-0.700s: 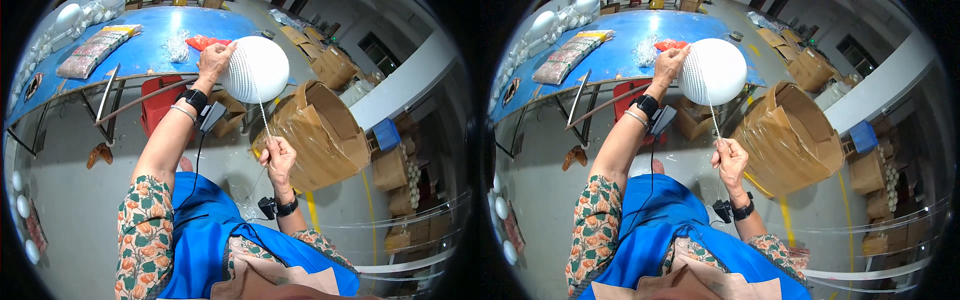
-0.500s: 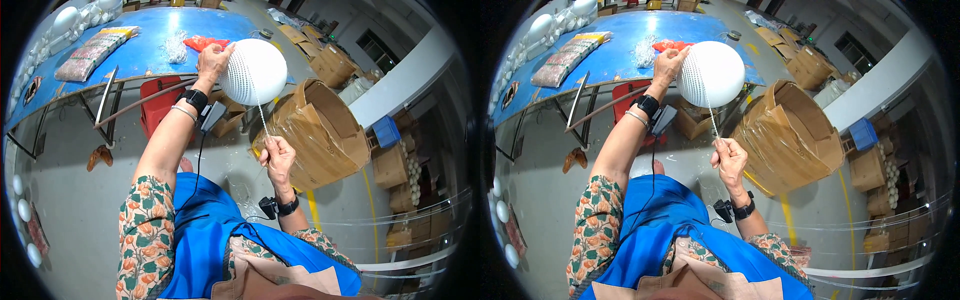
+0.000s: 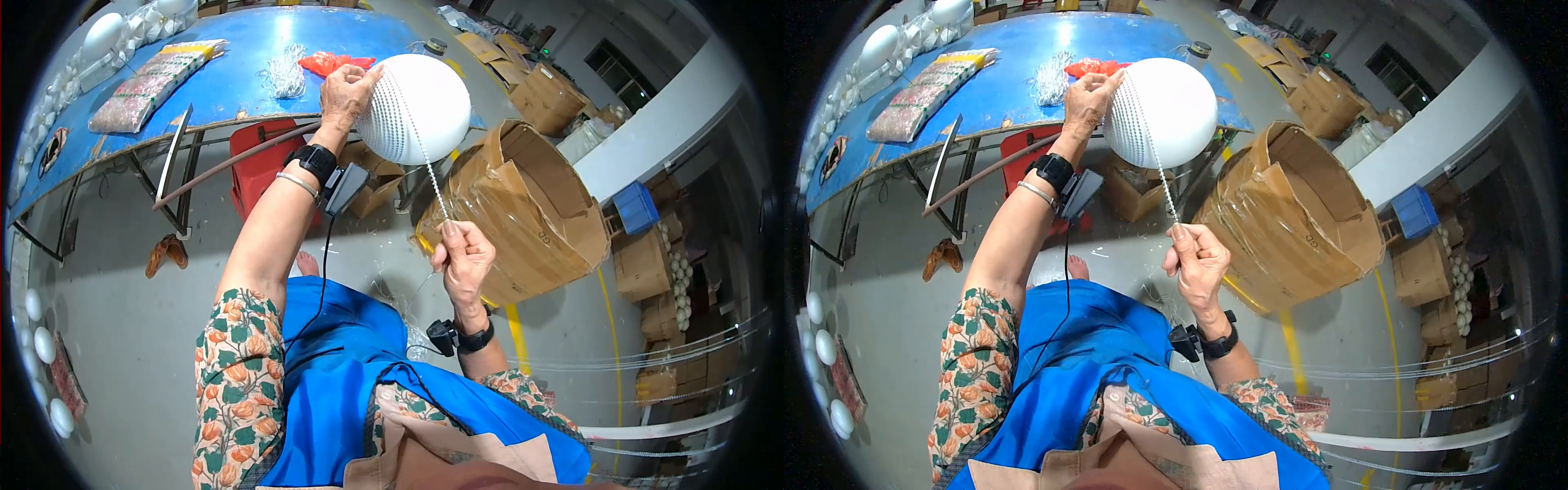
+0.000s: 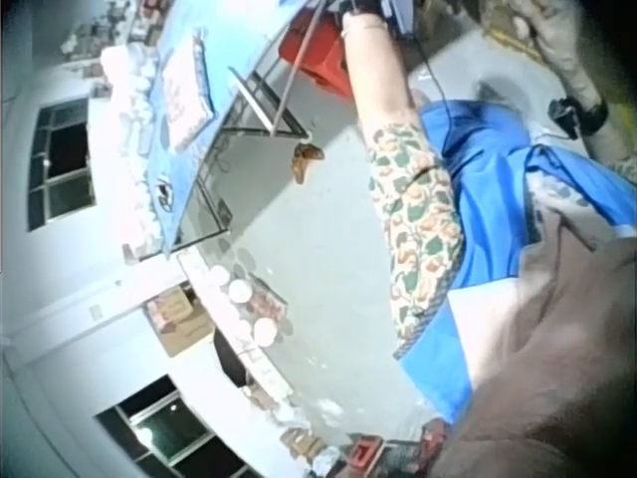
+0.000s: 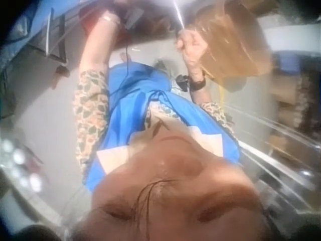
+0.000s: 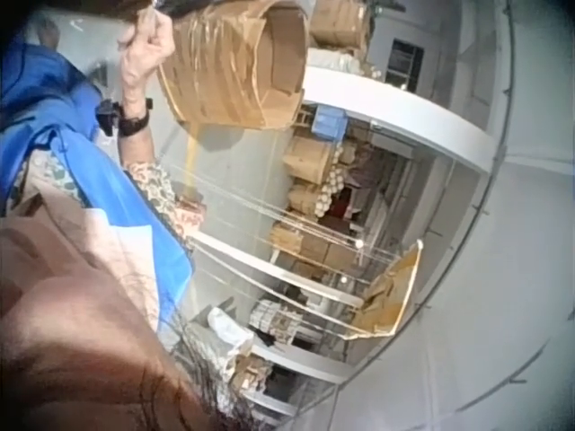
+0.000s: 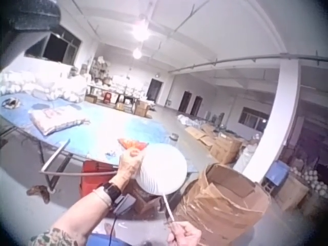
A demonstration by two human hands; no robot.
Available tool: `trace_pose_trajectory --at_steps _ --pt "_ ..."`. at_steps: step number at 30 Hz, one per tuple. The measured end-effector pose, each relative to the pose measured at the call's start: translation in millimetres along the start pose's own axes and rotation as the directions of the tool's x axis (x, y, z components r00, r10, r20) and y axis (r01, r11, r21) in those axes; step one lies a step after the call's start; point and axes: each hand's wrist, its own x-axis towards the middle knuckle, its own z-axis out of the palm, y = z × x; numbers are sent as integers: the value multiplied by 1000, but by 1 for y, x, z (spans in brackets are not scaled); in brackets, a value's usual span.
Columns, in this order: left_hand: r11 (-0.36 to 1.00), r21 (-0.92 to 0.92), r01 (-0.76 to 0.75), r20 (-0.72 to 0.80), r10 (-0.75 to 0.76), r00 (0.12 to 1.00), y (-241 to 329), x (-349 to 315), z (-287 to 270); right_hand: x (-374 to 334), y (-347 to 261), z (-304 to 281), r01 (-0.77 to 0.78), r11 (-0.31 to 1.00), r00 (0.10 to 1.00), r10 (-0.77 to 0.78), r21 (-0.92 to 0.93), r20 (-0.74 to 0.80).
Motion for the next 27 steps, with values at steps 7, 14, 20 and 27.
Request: trace_pose_trajectory --at_steps 7,14,20,27 --pt "999 49 10 129 -16 991 -2 -4 -11 2 17 1 -73 997 997 72 23 14" --pt "978 11 -208 192 202 960 -4 -12 -11 8 29 5 -95 995 995 94 30 19" --pt "955 143 -261 -129 279 951 4 -16 1 19 33 13 -95 995 995 95 31 11" --pt "967 132 -218 135 200 970 0 -29 -5 30 37 14 -58 997 998 59 43 -27"
